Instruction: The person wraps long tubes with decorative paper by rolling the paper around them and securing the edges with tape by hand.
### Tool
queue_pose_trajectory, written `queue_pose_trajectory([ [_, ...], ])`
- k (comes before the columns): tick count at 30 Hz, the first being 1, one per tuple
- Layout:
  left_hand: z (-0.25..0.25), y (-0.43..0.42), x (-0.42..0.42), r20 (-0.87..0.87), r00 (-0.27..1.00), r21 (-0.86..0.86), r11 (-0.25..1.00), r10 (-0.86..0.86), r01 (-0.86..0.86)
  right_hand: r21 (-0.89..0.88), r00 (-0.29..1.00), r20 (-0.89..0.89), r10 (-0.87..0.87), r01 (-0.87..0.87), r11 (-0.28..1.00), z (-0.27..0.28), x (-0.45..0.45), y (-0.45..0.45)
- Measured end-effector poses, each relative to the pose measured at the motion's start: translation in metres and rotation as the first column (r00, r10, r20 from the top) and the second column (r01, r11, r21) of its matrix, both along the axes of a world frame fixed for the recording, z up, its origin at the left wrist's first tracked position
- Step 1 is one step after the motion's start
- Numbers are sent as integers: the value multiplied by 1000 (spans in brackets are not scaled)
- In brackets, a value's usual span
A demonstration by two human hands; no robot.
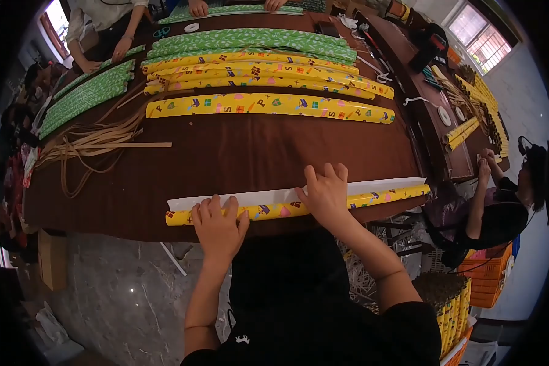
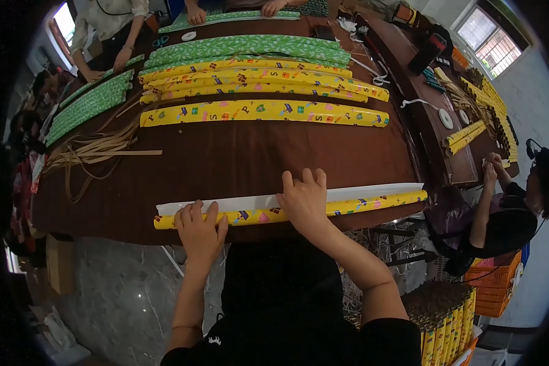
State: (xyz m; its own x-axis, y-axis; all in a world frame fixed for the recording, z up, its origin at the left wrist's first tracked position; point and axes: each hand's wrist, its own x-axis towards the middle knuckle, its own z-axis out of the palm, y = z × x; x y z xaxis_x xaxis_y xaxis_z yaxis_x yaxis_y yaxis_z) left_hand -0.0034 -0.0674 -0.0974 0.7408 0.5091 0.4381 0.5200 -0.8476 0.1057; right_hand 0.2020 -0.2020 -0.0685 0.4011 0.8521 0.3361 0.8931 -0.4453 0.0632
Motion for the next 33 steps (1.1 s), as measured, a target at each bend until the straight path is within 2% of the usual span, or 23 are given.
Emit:
queue_pose_trajectory([
  [2, 2, -8, 10, -12, 1000, 16, 1000, 2, -2, 14, 1000, -4, -2, 2, 1000, -1, 0, 1],
  [4, -2, -17, 23, -16, 999, -81, 995, -52, 51, 30, 1000, 8, 5, -5, 1000, -1, -1, 1],
  [10, 1, -36, 56, 61, 986, -50, 986, -156, 159, 20, 1000, 8, 11, -11, 1000, 1, -1, 0],
  [12, 3, -43, 66, 71, 976, -109, 971, -208, 215, 18, 1000, 7, 16, -16, 1000, 1, 0, 0],
  [13, 5, -47, 70, 143, 956, -89, 959, -256, 270, 24, 1000, 9, 17, -17, 1000, 1, 0, 1],
  [16, -3, -61, 87, 208, 918, -48, 934, -338, 355, 18, 1000, -3, 8, -8, 1000, 2, 0, 0],
  [18, -3, -64, 90, 221, 918, -40, 937, -331, 347, 7, 1000, -12, -6, 7, 1000, 2, 0, 0],
  [20, -8, -65, 89, 253, 919, -125, 931, -304, 342, 39, 1000, -20, 7, -6, 999, 1, 2, -2],
  [24, -13, -62, 85, 234, 916, -117, 926, -326, 359, 56, 998, 10, 59, -60, 997, 17, 12, -11],
  [26, -16, -62, 84, 202, 923, -68, 936, -327, 346, 83, 975, -189, 121, -107, 991, 37, 21, -24],
  [29, -13, -63, 84, 202, 923, -59, 936, -329, 346, 170, 981, -156, 118, -91, 981, 47, 42, -51],
  [31, -14, -62, 84, 193, 923, -54, 936, -333, 349, 155, 986, -156, 60, -35, 987, 49, 60, -76],
  [33, -14, -63, 84, 188, 922, -49, 934, -339, 354, 93, 972, -222, -77, 99, 991, 52, 77, -100],
])
